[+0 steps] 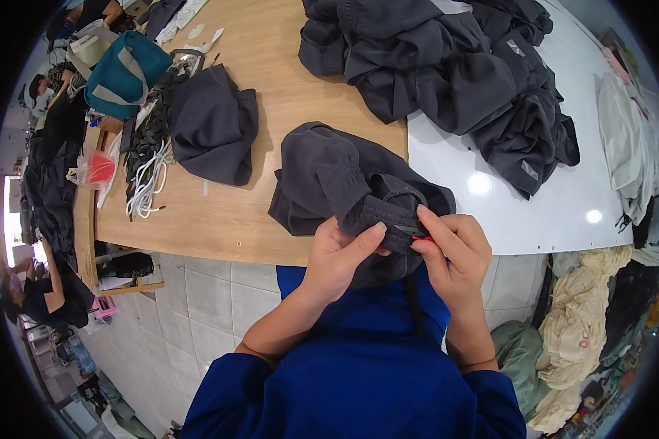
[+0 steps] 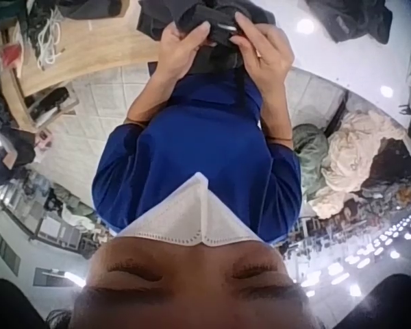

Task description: Trim loose threads from the waistband of grey shorts using small snips in a factory setting.

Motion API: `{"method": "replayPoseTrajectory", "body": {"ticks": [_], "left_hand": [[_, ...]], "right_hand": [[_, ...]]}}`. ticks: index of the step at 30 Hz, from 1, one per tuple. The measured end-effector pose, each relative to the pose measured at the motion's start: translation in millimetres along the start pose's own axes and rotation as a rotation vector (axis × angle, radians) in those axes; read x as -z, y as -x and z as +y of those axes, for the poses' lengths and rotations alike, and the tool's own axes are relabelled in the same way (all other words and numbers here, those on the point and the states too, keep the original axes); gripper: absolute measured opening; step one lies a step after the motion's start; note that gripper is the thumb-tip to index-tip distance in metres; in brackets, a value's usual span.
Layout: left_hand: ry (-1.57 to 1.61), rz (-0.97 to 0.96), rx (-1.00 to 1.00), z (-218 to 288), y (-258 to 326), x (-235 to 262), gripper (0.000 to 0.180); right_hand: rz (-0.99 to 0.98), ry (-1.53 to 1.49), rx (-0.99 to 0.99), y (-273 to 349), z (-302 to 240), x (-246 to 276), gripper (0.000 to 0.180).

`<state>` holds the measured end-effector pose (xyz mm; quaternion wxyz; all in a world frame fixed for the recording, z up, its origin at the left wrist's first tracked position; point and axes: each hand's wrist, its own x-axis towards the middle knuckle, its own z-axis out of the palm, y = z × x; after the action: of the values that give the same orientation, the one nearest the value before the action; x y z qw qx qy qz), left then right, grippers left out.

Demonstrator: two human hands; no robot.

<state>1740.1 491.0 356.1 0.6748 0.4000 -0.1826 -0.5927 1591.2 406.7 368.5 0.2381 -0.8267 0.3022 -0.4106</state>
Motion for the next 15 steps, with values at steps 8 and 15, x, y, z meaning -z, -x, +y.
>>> {"method": "replayPoseTrajectory", "body": {"ticks": [8,15], "left_hand": [[0.003,0.002,-0.01,-1.9,0.2,2.0,0.016],[-0.055,0.003,-0.04,-2.2,1.7,1.7,0.016]], "right_hand": [[0.021,0.024,0.033,2.1,0.7,-2.2,0.037],[0.012,0.067,0.053,1.9,-1.4,1.4,0.036]]}}
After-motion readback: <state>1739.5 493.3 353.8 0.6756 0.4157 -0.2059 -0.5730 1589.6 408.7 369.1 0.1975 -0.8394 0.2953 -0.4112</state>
